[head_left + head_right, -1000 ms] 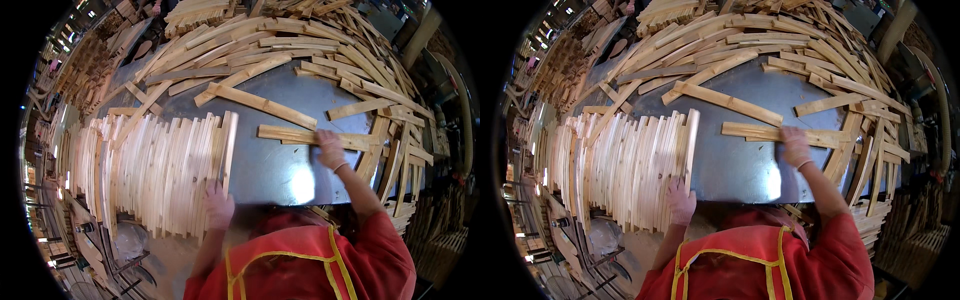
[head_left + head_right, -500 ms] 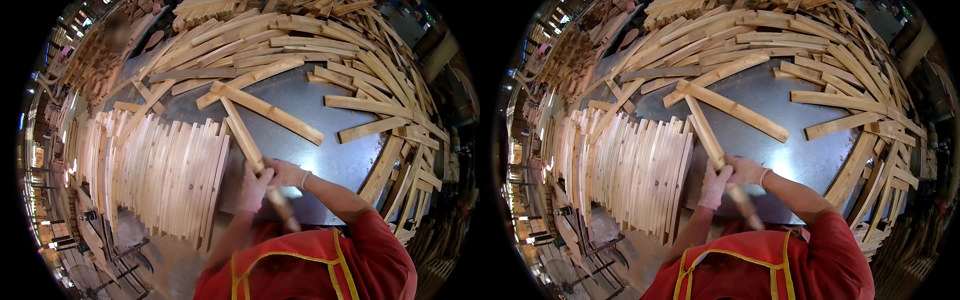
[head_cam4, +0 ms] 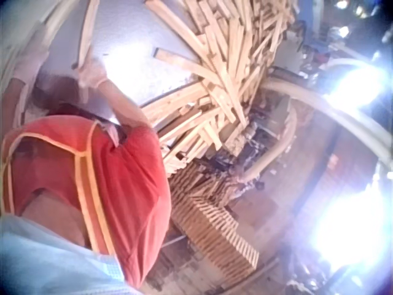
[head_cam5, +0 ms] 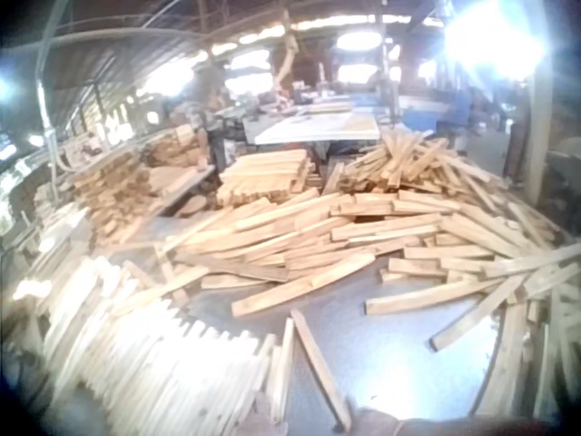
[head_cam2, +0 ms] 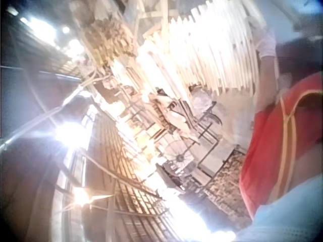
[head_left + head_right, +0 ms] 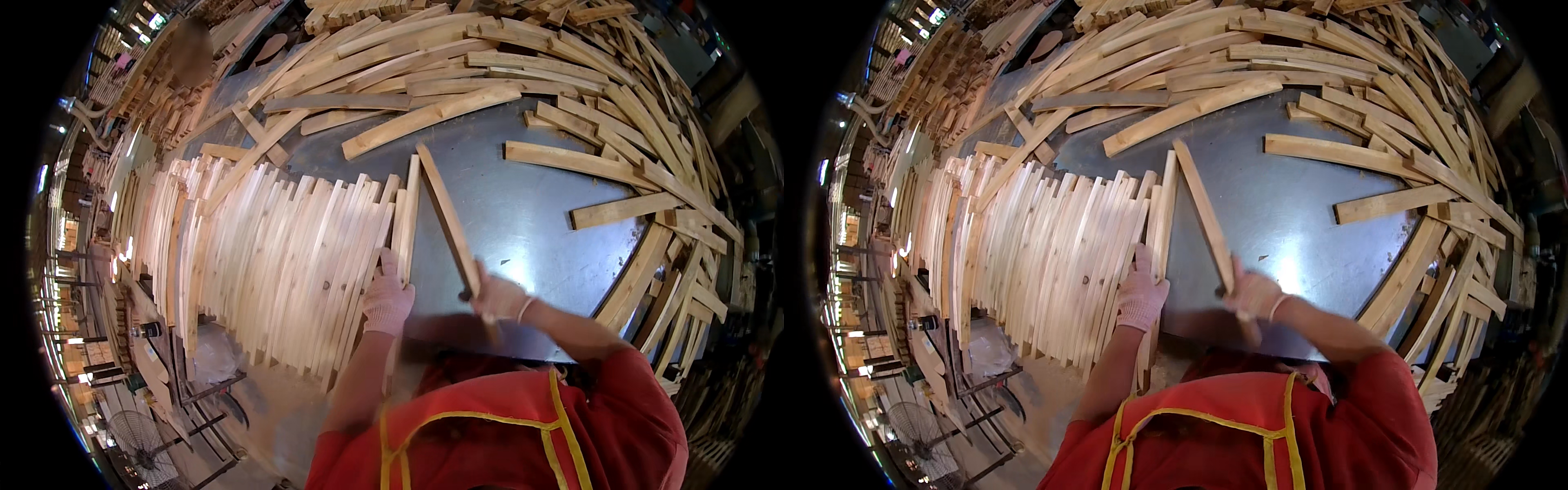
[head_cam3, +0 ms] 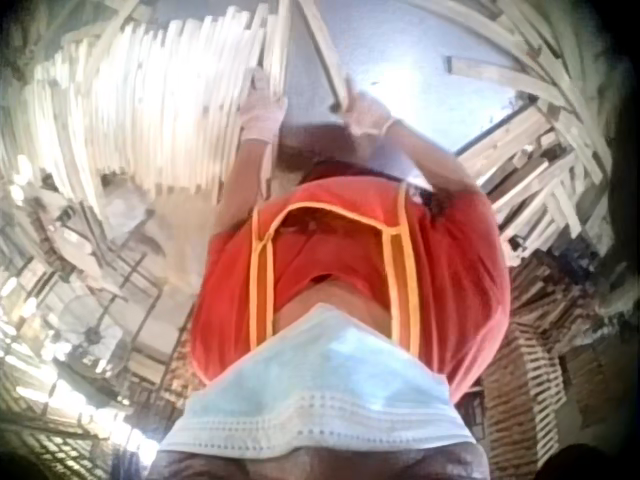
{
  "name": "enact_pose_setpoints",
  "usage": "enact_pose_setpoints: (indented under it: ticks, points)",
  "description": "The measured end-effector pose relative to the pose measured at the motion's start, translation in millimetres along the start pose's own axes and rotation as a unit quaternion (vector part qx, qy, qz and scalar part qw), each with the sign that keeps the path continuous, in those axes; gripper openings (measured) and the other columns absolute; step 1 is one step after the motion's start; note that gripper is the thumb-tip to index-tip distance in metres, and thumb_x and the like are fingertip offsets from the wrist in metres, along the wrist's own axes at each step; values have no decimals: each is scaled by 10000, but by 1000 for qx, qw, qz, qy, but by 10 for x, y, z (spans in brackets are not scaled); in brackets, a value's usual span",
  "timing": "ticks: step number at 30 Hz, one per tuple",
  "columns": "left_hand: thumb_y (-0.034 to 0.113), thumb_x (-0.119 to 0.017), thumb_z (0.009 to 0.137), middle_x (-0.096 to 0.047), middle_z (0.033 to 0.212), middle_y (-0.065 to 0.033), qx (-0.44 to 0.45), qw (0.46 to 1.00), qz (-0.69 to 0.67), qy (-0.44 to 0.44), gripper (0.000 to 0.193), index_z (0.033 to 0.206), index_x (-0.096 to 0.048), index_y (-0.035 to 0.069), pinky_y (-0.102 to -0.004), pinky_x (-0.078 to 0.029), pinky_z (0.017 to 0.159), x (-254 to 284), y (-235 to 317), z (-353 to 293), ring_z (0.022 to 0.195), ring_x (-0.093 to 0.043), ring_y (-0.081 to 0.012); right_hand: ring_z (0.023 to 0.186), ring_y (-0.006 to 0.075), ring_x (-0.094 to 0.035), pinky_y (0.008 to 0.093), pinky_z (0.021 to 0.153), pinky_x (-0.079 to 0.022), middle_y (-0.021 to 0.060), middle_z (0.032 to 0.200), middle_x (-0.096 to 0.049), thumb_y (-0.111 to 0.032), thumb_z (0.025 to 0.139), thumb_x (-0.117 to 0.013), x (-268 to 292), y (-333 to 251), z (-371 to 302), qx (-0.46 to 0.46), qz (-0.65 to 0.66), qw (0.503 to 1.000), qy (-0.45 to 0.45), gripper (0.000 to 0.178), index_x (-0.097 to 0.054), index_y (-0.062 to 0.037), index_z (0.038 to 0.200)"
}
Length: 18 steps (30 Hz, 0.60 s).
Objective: The person picks up thin wooden planks from a disorganized pile on a metal table and stacks them neatly into a vertical arrangement. The person handles the planks one by one, aligning them carefully to form a growing stack.
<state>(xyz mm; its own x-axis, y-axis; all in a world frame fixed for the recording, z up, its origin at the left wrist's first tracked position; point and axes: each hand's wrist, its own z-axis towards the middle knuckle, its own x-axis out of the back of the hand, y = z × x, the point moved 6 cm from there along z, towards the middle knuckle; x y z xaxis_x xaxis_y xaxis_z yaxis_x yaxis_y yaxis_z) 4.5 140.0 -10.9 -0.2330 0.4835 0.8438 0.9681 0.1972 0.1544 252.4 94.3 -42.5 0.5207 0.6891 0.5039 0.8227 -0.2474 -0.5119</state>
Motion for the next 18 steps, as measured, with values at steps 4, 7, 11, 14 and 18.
enact_pose_setpoints:
  ticks: [4,7,11,14,18]
  points:
    - [468,-723,965,-445,1663,-189,-80,989,99,79,966,1716,-242,95,-542,-413,1201,37,45,-156,1487,-482,-399,1021,435,-760,518,904,-601,283,1062,-766,-531,1003,-596,-1116,-756,-164,128,-63,984,-103,778,-453,119,1407]
    - [493,-754,921,-392,1704,-167,-144,973,133,126,965,1683,-331,80,-540,-256,1292,64,222,-151,1595,-307,-377,993,439,-752,518,915,-584,228,1075,-769,-504,983,-620,-1438,-1226,-16,213,-72,971,-75,495,-767,-52,1123]
    - [488,-794,843,-428,1632,-145,-176,943,159,232,982,1641,-374,100,-555,-295,1256,-140,-230,-31,1522,-364,-388,1019,440,-736,515,911,-579,246,1063,-747,-440,970,-644,-756,-1140,16,318,-72,944,-42,461,-700,-47,1204]
    - [422,-787,867,-447,1590,-158,-183,940,160,238,873,1567,-425,47,-550,-304,1234,-70,-226,-165,1499,-383,-386,977,449,-725,551,855,-558,224,1007,-753,-376,873,-717,313,-212,46,165,8,978,128,399,-650,-69,1119]
    - [514,-799,845,-396,1642,-154,-163,936,223,218,1020,1649,-347,78,-552,-295,1243,-159,-113,-70,1533,-334,-389,991,311,-764,462,893,-549,58,986,-793,-297,917,-714,1758,1525,-413,-15,-381,807,452,342,-717,-158,1229]
